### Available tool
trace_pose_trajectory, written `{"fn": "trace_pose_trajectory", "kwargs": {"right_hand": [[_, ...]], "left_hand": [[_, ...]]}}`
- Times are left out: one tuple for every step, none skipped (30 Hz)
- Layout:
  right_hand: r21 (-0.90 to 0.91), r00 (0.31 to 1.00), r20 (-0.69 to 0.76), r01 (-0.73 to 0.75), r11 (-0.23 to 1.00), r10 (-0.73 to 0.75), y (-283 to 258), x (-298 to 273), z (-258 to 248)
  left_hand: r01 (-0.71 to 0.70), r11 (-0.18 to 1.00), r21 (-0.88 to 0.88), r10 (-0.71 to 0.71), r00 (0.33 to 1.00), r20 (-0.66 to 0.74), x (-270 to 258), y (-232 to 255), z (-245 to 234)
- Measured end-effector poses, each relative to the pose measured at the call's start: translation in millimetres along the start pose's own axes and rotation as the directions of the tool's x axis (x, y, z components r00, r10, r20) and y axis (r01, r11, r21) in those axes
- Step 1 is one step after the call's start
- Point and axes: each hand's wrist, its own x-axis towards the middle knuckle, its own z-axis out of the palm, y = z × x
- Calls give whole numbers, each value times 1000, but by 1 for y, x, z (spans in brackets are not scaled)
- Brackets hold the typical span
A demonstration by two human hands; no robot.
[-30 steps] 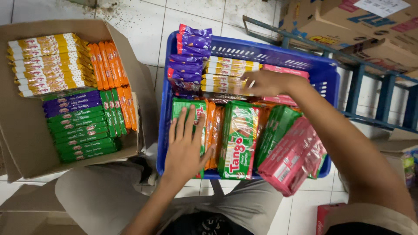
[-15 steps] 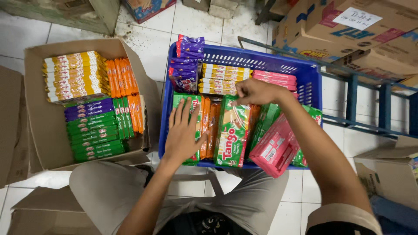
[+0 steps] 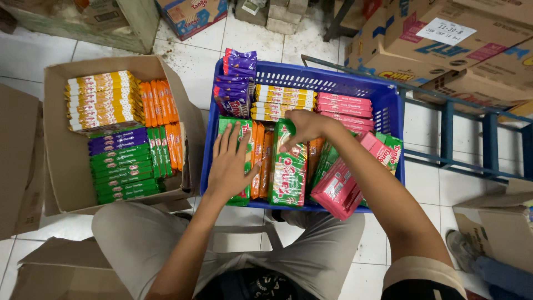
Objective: The person sits on a low stool and transfers packs of Tango snacks from a cardboard box into a blue plastic basket. They handle green, orange, pink, and purple snack packs, arranging them by color and orientation within the basket.
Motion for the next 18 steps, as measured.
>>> {"fn": "trace_pose_trajectory", "kwargs": {"right_hand": [[-2, 1000, -1, 2, 1000, -2, 0, -3, -1], [3, 1000, 5, 4, 1000, -4, 0, -7, -2], [9, 1000, 11, 6, 1000, -6, 1, -10, -3], [8, 1000, 9, 6, 1000, -6, 1, -15, -5], [5, 1000, -11, 0, 1000, 0, 2, -19, -8], [0, 1000, -30, -7, 1000, 7, 3, -24, -11], [-3, 999, -32, -8, 1000, 7, -2, -34, -13], [89, 996, -89, 32, 995, -24, -7, -44, -14], [178, 988, -148, 76, 981, -50, -11, -53, -16], [177, 987, -150, 77, 981, -51, -20, -68, -21], [213, 973, -214, 133, 968, -86, -29, -82, -27], [248, 954, -277, 190, 950, -118, -38, -96, -32], [248, 954, -276, 191, 950, -120, -39, -104, -39], [282, 914, -377, 267, 922, -149, -39, -113, -44], [307, 864, -475, 343, 888, -169, -38, -121, -49], [315, 867, -471, 337, 887, -162, -33, -124, -54], [310, 811, -556, 406, 859, -182, -27, -126, -60], [296, 744, -639, 472, 830, -195, -21, -129, -66]], "left_hand": [[1, 1000, 1, -1, 1000, -3, 0, -1, 0], [-5, 1000, -2, 5, 1000, -4, -1, -1, 0], [-11, 1000, -5, 11, 1000, -5, -1, -1, 1], [-12, 1000, -4, 12, 1000, -7, -1, -1, -2], [-14, 999, -30, 14, 1000, 10, -2, -2, -4], [-15, 998, -57, 16, 1000, 26, -2, -1, -6], [-16, 998, -58, 17, 1000, 23, -1, 2, -12], [15, 995, -98, -7, 997, 82, 0, 5, -18], [48, 990, -136, -29, 990, 141, 0, 8, -24], [48, 990, -135, -29, 990, 139, 3, 15, -31], [21, 980, -199, 20, 979, 202, 5, 22, -39], [1, 965, -264, 71, 962, 263, 6, 28, -46], [2, 965, -263, 69, 962, 263, 15, 35, -52], [57, 933, -355, 74, 936, 344, 22, 43, -57], [118, 891, -439, 88, 903, 421, 30, 51, -61], [123, 889, -441, 89, 899, 429, 45, 55, -65], [63, 839, -541, 142, 934, 329, 61, 60, -69], [-6, 777, -630, 184, 958, 218, 77, 65, -73]]}}
